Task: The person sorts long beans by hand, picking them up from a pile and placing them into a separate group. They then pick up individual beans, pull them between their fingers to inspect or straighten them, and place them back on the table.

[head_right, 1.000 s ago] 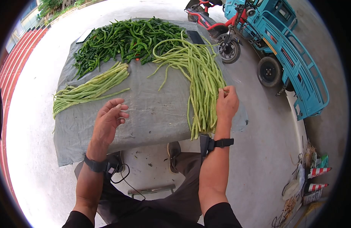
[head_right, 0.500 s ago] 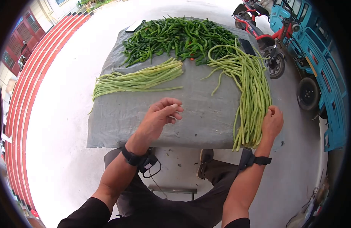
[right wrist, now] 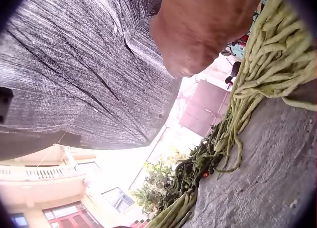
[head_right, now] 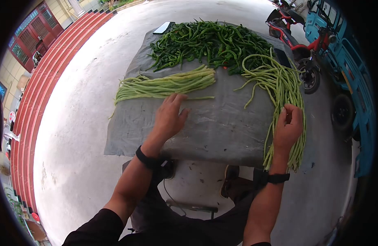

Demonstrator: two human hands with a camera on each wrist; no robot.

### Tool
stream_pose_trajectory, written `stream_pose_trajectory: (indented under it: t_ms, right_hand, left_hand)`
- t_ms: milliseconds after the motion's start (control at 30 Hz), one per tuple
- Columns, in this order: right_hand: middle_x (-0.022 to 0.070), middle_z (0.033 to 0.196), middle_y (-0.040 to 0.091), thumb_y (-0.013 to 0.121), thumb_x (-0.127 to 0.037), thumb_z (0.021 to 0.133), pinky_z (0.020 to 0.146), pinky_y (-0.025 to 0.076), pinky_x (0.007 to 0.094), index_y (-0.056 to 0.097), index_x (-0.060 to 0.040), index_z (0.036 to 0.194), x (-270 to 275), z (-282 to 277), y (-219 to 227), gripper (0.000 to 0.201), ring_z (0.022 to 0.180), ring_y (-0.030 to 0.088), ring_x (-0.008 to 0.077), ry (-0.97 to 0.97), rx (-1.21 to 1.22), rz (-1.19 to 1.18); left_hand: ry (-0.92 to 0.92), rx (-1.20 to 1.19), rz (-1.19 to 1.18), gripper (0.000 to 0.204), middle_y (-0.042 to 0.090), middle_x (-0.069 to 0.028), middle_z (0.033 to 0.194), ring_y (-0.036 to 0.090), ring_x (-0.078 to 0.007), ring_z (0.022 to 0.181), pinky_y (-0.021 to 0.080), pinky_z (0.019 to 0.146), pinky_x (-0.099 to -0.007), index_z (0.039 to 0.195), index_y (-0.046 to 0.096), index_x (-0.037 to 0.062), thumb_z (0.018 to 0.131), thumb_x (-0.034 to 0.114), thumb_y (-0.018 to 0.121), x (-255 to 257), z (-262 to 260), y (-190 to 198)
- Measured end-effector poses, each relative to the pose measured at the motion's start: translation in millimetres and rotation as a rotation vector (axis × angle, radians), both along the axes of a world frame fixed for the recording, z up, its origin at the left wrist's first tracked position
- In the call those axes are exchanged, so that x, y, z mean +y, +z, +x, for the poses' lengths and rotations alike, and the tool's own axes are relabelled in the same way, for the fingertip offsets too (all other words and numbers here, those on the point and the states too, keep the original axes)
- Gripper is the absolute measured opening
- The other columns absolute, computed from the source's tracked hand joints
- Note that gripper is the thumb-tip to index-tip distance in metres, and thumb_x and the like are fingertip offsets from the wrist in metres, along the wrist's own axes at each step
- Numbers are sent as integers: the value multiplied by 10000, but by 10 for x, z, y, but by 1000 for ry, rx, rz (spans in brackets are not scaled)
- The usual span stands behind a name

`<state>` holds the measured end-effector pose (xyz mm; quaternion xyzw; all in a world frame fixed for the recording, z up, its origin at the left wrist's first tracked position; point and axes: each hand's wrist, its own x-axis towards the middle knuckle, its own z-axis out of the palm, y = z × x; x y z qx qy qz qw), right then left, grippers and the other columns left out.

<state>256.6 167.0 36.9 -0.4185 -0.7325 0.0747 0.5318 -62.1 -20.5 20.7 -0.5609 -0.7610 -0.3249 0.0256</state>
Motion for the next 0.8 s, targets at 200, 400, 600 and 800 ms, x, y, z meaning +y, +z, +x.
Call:
stream_pose_trajectory:
  t_ms: [200,400,600,800]
  right_hand:
    - [58,917,613,687,13,951,639,474,300,672,-32,1052,-221,-457,-12,111,671,570,146,184,-40,-37]
    - [70,918,613,694,31,929,602,473,314,661,-31,1031,-382,-653,17,124,643,564,162,304,-75,-90]
    - [78,949,622,704,23,923,580,473,325,660,-37,1026,-451,-754,-32,127,638,583,177,392,-126,-163]
    - [84,964,631,725,12,906,594,485,344,664,-39,1036,-559,-902,-81,152,629,586,191,491,-147,-230]
  left_hand:
    - [-6,122,-40,419,659,-166,1258,619,-384,1206,526,973,-490,1286,637,35,892,110,756,69,-100,-160]
    - [26,238,-84,331,649,-153,1154,626,-373,1138,539,930,-504,1175,663,42,856,78,742,195,-193,-344]
    - [28,250,-118,129,635,-127,1058,641,-367,1071,545,870,-505,996,644,66,878,82,695,226,-187,-359]
    - [-88,173,-111,76,621,-109,1034,647,-356,1037,542,827,-500,975,629,82,908,70,663,141,-9,-224]
